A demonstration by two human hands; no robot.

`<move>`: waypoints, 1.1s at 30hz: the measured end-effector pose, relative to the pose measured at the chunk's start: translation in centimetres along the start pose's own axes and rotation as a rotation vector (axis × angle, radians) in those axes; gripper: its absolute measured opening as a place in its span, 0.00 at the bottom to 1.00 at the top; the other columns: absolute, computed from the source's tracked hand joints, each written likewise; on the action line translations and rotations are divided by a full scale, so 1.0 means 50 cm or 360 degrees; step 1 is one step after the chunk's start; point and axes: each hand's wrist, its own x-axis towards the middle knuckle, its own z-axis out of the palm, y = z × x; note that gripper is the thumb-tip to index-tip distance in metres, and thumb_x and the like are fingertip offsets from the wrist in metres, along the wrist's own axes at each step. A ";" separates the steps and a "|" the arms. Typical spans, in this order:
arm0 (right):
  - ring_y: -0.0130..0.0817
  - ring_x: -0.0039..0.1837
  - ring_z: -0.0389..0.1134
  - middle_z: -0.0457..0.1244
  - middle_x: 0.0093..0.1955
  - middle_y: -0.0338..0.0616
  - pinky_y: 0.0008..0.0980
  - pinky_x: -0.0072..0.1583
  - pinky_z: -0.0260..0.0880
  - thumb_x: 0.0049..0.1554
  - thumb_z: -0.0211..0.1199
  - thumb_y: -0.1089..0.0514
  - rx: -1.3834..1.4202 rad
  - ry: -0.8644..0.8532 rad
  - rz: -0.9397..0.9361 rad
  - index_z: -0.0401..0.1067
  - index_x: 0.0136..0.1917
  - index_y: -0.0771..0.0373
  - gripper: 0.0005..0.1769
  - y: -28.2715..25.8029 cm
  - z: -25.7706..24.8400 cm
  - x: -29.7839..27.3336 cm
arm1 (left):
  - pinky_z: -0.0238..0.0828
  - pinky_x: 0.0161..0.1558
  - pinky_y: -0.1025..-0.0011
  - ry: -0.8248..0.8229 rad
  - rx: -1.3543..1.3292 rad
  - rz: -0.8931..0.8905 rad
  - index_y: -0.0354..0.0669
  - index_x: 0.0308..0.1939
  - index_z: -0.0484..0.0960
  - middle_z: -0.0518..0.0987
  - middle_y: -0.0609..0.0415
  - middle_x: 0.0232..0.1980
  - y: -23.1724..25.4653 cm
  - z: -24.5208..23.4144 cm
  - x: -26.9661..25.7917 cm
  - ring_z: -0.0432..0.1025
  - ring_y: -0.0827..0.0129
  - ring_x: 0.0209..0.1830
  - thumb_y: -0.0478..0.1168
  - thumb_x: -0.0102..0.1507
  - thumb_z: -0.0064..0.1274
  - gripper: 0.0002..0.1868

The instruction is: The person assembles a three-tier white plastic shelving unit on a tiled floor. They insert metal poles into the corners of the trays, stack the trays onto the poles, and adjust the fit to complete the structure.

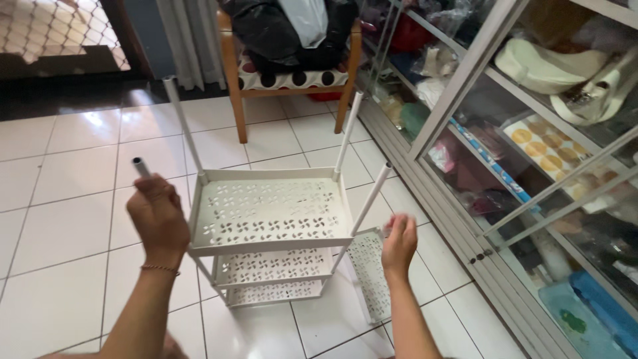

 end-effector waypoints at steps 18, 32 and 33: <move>0.42 0.39 0.72 0.69 0.47 0.51 0.42 0.38 0.76 0.60 0.54 0.52 -0.0370 0.0272 0.2049 0.73 0.56 0.65 0.17 0.632 -0.130 -0.274 | 0.77 0.52 0.69 -0.1121 0.0448 -0.0233 0.48 0.55 0.79 0.81 0.52 0.53 -0.351 0.228 -0.594 0.78 0.67 0.54 0.39 0.68 0.48 0.12; 0.41 0.33 0.71 0.67 0.37 0.51 0.40 0.34 0.77 0.62 0.58 0.46 -0.0338 0.0225 0.2284 0.73 0.51 0.70 0.22 0.702 -0.136 -0.258 | 0.79 0.54 0.67 -0.1813 0.0766 -0.1126 0.58 0.62 0.78 0.83 0.53 0.57 -0.597 0.443 -0.737 0.81 0.65 0.53 0.39 0.59 0.62 0.27; 0.42 0.33 0.71 0.67 0.37 0.53 0.41 0.34 0.76 0.62 0.57 0.49 -0.0317 0.0251 0.2291 0.73 0.52 0.68 0.18 0.709 -0.131 -0.260 | 0.80 0.54 0.67 -0.1828 0.0754 -0.1133 0.58 0.62 0.78 0.83 0.52 0.57 -0.609 0.439 -0.740 0.81 0.65 0.53 0.39 0.59 0.62 0.26</move>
